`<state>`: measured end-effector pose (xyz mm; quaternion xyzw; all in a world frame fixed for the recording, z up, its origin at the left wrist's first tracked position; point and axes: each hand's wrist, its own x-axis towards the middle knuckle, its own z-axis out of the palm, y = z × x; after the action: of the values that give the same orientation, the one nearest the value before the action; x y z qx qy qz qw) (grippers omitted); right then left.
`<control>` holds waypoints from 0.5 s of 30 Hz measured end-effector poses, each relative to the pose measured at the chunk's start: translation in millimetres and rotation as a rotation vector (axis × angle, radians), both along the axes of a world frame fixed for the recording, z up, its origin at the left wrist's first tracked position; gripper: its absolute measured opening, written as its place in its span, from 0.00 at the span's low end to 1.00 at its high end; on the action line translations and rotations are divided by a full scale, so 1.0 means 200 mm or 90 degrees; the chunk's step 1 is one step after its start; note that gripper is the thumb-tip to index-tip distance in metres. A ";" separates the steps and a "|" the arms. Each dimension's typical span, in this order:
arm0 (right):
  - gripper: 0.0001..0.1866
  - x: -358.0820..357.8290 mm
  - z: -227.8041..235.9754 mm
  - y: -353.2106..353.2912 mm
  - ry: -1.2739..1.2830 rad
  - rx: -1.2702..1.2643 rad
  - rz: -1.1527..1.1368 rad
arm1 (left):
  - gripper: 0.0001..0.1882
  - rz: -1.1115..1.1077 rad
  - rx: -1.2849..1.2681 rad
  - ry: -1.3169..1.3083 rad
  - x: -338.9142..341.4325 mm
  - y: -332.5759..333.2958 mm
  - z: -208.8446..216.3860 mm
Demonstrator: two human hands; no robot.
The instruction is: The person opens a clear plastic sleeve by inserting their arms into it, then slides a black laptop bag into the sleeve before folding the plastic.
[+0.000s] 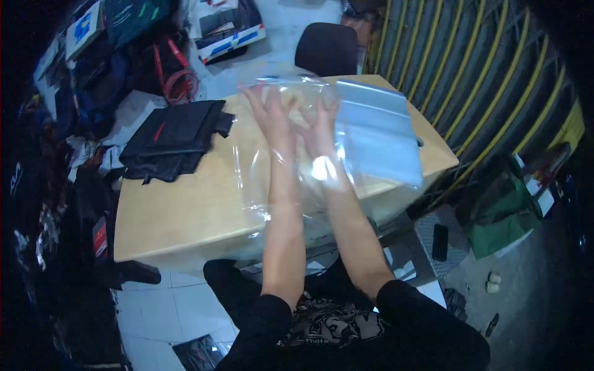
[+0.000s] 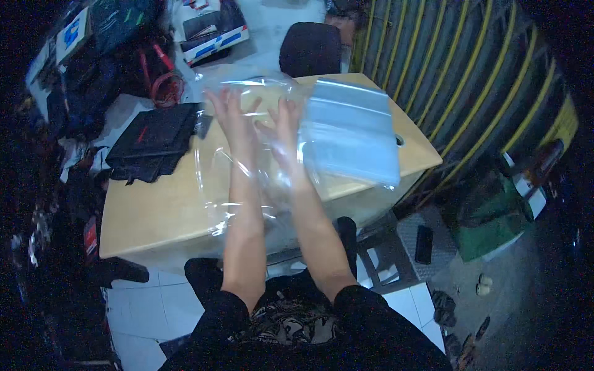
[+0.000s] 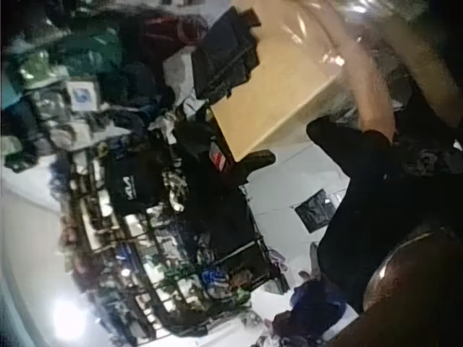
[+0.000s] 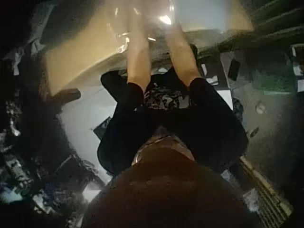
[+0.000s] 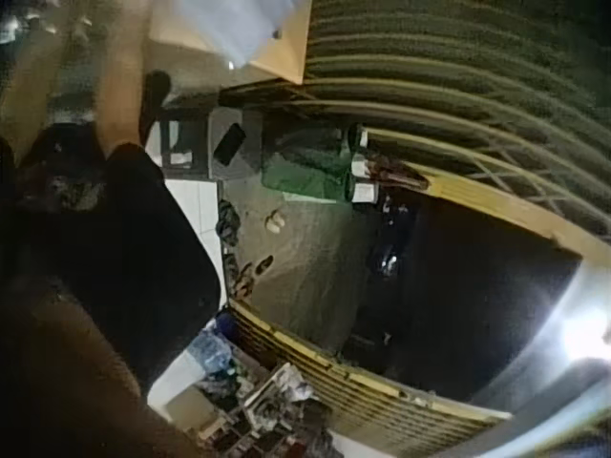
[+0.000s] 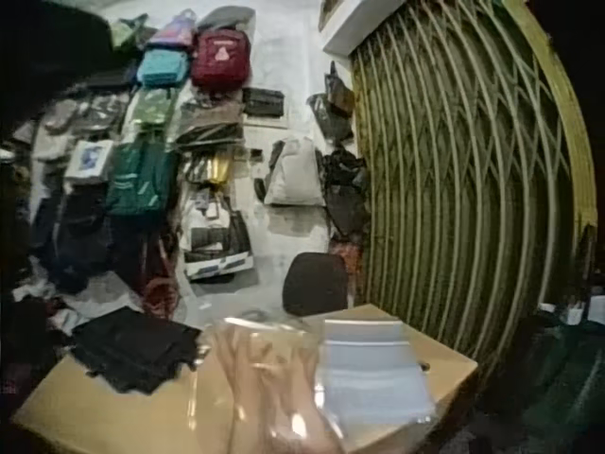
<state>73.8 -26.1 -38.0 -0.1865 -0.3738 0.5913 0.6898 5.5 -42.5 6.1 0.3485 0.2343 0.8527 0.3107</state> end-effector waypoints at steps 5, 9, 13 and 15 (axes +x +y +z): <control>0.50 0.13 -0.17 0.07 -0.166 0.061 -0.194 | 0.42 -0.034 0.065 0.082 0.17 0.03 -0.03; 0.50 -0.03 -0.22 -0.08 -0.279 0.016 -0.184 | 0.38 -0.105 0.094 -0.087 -0.15 0.23 -0.05; 0.41 0.01 -0.23 -0.13 -0.332 0.014 -0.196 | 0.35 -0.216 0.174 -0.261 -0.26 0.44 -0.17; 0.38 -0.04 -0.25 -0.15 -0.360 0.030 -0.210 | 0.34 -0.256 0.202 -0.297 -0.35 0.45 -0.25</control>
<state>65.7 -55.3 -88.9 -0.3855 -0.5289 0.3874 0.6493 -64.0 46.9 -43.5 0.2271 -0.0521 0.8571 0.4594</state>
